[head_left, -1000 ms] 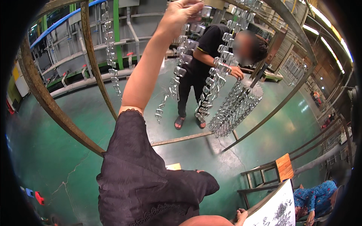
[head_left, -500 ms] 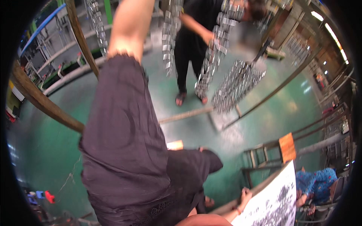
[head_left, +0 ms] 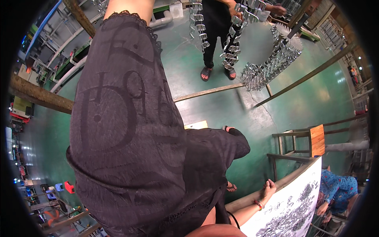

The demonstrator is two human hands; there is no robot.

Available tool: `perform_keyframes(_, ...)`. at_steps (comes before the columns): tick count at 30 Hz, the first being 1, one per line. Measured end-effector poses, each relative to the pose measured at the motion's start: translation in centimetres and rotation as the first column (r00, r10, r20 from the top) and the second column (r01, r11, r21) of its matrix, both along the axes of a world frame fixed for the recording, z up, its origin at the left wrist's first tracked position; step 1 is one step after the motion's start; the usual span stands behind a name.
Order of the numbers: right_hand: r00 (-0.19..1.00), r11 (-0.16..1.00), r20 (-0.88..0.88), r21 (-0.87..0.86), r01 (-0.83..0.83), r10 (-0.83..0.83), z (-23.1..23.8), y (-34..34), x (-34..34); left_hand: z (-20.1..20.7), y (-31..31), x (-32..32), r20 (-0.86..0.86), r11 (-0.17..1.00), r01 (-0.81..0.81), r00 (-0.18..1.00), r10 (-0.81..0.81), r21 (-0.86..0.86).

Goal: The person picks up small metal hooks and rectangular metal pieces from a table and connects them by hand. They repeatedly attach hooks to the metal pieces and place the assembled units onto a vertical rack nearby.

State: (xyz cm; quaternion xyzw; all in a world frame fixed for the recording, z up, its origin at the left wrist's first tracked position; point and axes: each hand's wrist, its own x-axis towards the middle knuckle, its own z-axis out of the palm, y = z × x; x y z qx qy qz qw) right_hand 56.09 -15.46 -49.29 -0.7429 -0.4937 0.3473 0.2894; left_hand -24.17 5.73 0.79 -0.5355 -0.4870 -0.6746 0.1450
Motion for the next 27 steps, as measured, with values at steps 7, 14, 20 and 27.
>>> perform_keyframes(7, 0.999, 0.987, 0.053, 0.161, -0.013, 0.004, -0.8, -1.8, 1.5, -0.6, 1.8, 4.4, -0.15, 0.995, -0.01, 0.988, 0.026, 0.103)
perform_keyframes(14, 0.987, 0.95, 0.126, 0.308, 0.055, -0.098, 9.9, -5.0, -10.4, -6.7, -2.8, 24.6, -0.511, 0.502, 0.589, 0.805, -0.3, 0.634)
perform_keyframes(20, 0.789, 0.74, -0.032, 0.324, 0.59, -0.614, 16.1, -15.7, -11.7, -20.7, -8.4, 52.4, -0.45, 0.102, 0.944, -0.052, -0.891, -0.312)
perform_keyframes(27, -0.162, -0.144, -0.013, 0.535, 0.833, -0.987, 13.8, -37.7, -23.0, -37.5, -10.6, 77.6, -0.213, -0.115, 0.656, -0.399, -0.892, -0.746)
